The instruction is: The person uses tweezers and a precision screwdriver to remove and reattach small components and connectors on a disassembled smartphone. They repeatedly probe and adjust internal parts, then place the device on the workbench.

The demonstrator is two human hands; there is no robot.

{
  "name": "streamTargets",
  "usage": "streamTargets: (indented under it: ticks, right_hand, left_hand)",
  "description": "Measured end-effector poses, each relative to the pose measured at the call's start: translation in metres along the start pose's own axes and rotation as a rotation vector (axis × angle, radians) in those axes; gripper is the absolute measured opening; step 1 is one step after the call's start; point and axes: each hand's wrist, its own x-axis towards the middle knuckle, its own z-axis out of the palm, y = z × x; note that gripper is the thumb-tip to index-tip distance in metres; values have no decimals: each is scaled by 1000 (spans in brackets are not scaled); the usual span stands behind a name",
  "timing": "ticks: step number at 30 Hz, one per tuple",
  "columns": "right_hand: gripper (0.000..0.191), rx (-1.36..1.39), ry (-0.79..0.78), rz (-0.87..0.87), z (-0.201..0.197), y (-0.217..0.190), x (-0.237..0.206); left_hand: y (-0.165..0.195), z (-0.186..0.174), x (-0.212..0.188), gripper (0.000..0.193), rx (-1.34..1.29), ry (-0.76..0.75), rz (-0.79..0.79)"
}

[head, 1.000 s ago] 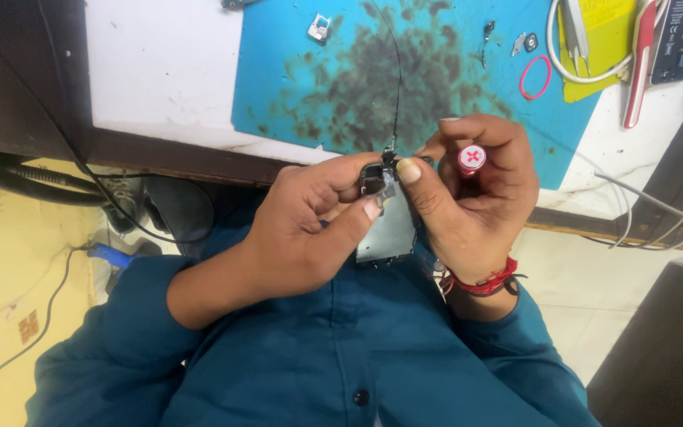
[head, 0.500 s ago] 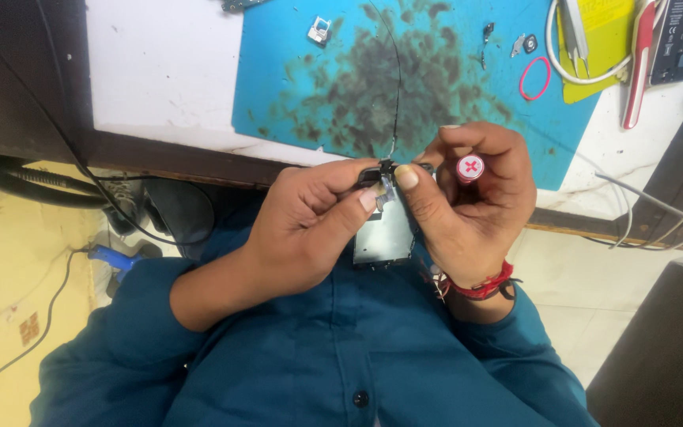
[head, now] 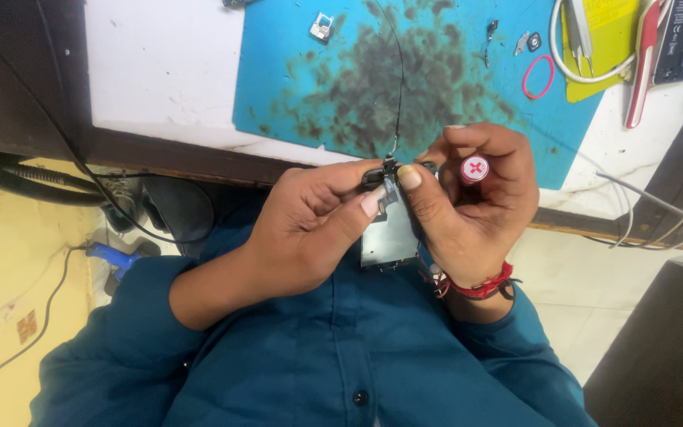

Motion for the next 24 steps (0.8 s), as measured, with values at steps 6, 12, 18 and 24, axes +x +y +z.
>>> streamTargets:
  ticks: [6, 12, 18, 24]
  right_hand:
    - [38, -8, 5, -1, 0, 0, 0]
    - [33, 3, 49, 22, 3, -2, 0]
    - [33, -437, -45, -397, -5, -8, 8]
    - [33, -592, -134, -579, -13, -8, 15]
  left_hand:
    - [-2, -2, -2, 36, 57, 33, -2]
    - [-1, 0, -1, 36, 87, 51, 11]
    - [2, -3, -1, 39, -28, 23, 5]
    - [5, -2, 1, 40, 63, 4, -8]
